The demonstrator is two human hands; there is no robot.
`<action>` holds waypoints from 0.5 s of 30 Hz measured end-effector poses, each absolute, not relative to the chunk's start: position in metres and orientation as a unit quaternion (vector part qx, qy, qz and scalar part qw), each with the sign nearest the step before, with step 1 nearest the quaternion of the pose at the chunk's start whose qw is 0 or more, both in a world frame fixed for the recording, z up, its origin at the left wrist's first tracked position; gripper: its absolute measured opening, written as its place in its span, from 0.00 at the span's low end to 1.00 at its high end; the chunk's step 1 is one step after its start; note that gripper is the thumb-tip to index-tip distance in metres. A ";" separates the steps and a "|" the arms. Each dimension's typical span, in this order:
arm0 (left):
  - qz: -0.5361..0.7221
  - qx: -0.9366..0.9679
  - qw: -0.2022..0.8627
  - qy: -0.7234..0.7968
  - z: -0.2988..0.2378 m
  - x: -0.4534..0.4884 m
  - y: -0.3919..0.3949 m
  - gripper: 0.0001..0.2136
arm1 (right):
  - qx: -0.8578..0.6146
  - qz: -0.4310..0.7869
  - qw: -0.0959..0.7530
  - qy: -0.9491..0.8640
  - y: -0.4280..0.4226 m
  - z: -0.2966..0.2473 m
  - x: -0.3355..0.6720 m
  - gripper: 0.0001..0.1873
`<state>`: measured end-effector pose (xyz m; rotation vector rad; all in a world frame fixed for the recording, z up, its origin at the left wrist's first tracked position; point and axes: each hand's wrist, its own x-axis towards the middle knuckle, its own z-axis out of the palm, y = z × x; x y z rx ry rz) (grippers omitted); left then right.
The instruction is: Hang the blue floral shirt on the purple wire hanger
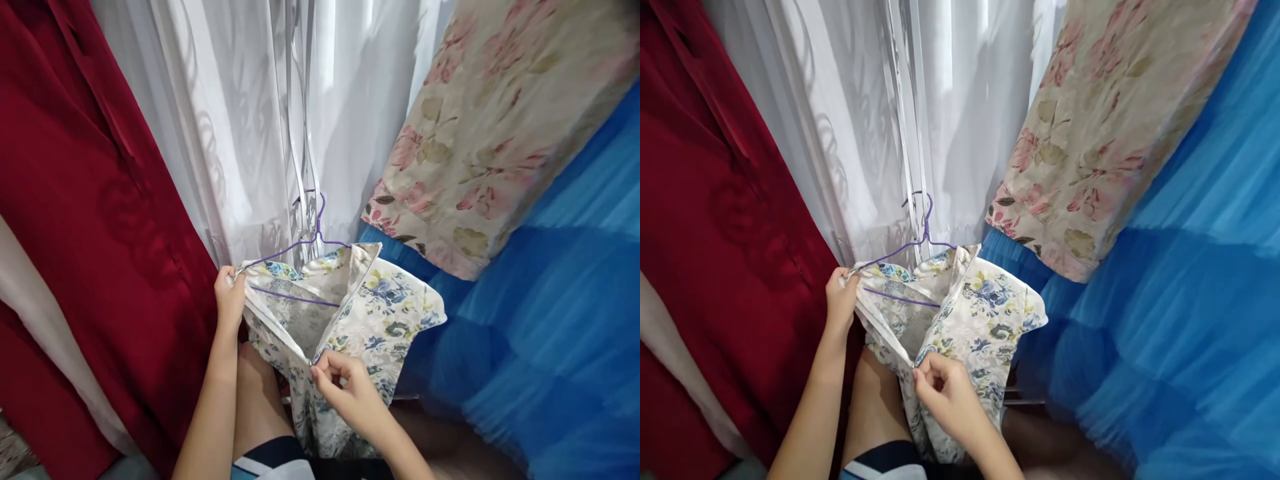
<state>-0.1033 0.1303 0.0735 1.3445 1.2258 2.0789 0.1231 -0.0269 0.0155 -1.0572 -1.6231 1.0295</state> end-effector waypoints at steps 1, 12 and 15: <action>0.742 0.459 0.243 0.425 0.073 -0.106 0.128 0.07 | -0.432 0.422 0.462 -0.650 -0.025 0.012 0.127 0.16; 0.685 0.329 0.600 0.252 0.062 -0.104 0.083 0.18 | -0.453 0.455 0.539 -0.546 -0.028 -0.012 0.147 0.23; 0.699 0.278 0.614 0.239 0.051 -0.093 0.086 0.18 | -0.440 0.478 0.552 -0.522 -0.028 -0.012 0.142 0.23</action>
